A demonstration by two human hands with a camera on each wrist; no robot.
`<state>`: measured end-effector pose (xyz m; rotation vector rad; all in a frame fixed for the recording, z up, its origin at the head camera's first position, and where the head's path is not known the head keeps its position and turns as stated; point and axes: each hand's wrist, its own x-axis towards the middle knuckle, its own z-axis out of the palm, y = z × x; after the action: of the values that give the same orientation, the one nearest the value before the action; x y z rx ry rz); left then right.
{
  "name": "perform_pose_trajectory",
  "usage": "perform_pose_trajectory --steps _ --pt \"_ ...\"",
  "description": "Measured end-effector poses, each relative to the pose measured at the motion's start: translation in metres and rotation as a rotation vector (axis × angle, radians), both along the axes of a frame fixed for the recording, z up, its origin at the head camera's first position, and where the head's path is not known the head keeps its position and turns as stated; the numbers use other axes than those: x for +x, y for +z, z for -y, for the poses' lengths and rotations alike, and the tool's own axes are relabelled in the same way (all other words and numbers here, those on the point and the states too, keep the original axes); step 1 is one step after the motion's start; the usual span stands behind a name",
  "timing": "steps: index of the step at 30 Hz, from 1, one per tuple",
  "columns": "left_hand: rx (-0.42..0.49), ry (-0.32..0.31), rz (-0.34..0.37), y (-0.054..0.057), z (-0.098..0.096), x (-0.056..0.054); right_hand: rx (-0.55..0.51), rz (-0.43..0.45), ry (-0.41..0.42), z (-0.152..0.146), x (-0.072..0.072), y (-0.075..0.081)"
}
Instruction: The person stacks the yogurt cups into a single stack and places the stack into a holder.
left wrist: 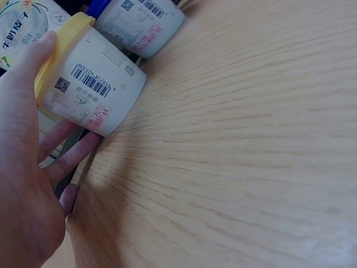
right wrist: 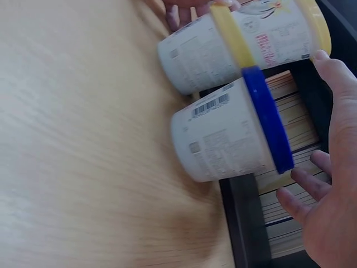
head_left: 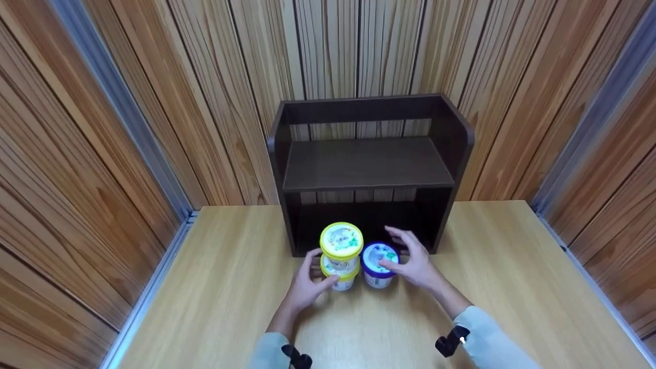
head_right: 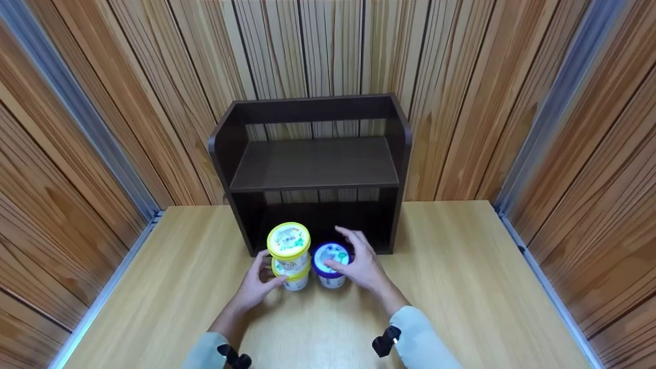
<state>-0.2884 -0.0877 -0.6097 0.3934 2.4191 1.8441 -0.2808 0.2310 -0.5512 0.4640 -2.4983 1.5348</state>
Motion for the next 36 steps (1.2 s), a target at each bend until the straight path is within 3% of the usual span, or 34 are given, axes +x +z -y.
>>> perform_pose_trajectory --steps 9,19,36 --pt "0.003 -0.026 -0.02 -0.001 0.003 -0.002 -0.015 0.044 -0.007 0.002 0.002 -0.017" --pt "-0.008 -0.011 -0.017 -0.002 0.004 -0.001 -0.001 0.113 0.015 0.001 0.007 -0.031" --pt "-0.024 -0.009 -0.047 -0.003 0.005 -0.001 -0.006 0.177 -0.005 0.004 0.01 -0.04"
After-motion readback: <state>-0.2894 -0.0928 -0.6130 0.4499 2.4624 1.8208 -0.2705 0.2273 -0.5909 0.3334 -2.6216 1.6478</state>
